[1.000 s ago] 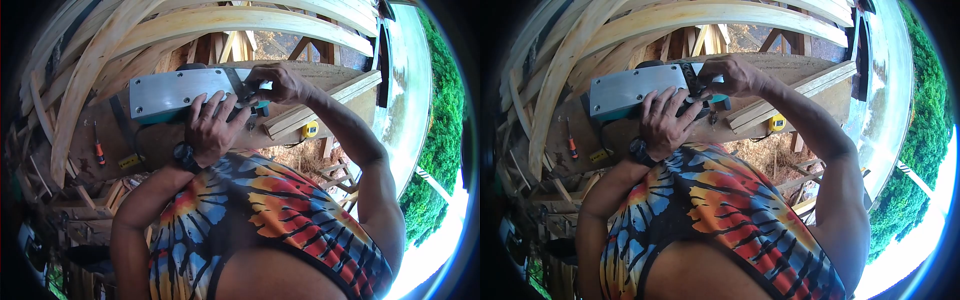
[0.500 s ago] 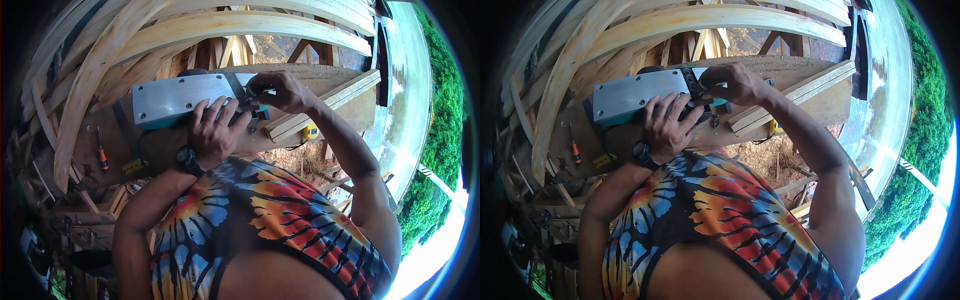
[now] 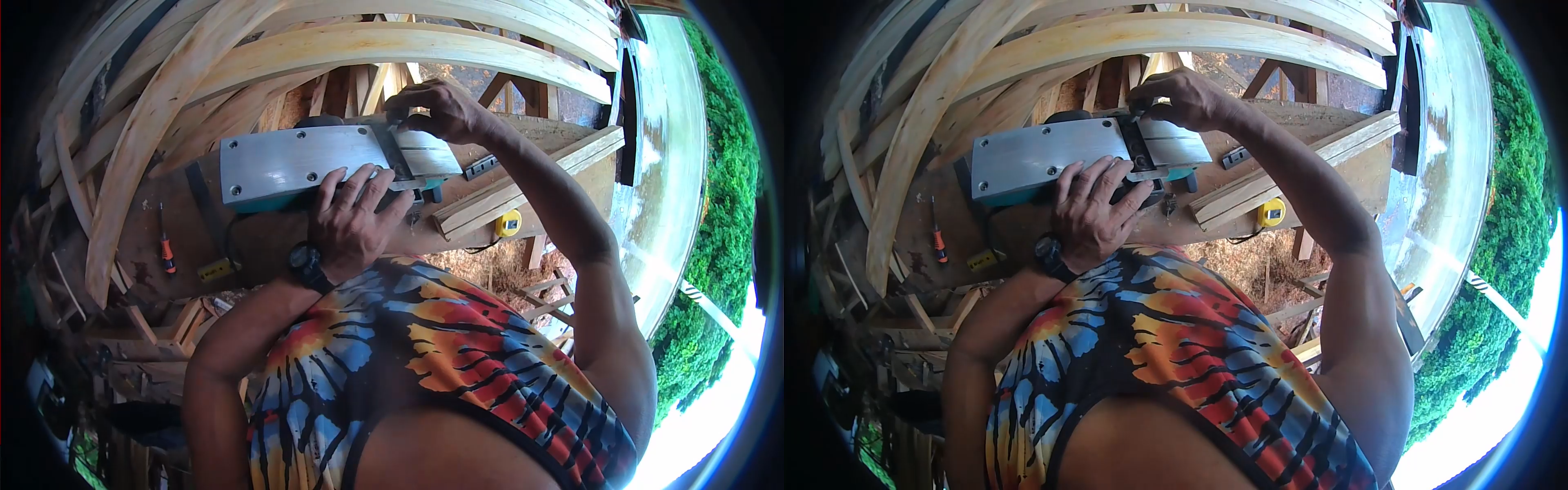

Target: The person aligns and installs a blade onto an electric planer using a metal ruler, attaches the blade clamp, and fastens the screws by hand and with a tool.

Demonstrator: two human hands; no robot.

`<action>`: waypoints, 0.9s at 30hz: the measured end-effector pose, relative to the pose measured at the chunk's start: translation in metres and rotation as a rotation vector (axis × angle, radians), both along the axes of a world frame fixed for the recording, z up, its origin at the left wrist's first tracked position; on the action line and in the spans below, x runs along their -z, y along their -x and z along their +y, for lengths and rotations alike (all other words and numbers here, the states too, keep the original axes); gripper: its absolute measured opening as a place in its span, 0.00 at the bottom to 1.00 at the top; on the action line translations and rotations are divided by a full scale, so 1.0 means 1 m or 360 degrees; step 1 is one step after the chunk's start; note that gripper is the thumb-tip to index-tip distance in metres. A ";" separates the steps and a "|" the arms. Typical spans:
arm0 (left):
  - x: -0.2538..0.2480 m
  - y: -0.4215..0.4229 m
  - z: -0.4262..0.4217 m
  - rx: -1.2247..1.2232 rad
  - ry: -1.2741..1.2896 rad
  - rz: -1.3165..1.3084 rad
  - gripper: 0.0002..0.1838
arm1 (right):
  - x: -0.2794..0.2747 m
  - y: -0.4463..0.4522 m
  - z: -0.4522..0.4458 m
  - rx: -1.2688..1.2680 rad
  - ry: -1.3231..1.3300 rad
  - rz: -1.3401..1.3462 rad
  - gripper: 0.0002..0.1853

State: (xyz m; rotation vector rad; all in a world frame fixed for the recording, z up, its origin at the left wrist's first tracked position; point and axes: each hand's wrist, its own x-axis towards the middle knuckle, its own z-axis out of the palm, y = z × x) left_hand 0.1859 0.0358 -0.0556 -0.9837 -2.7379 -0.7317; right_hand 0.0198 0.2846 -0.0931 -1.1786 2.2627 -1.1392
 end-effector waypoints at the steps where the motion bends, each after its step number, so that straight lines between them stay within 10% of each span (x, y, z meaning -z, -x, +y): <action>1: 0.000 -0.001 0.000 -0.0004 -0.0002 -0.0003 0.27 | 0.002 0.002 -0.001 -0.0039 -0.0003 -0.0023 0.17; 27: -0.003 0.000 0.004 -0.0050 -0.0057 0.0075 0.18 | -0.008 -0.006 -0.021 -0.0054 -0.0050 -0.0191 0.22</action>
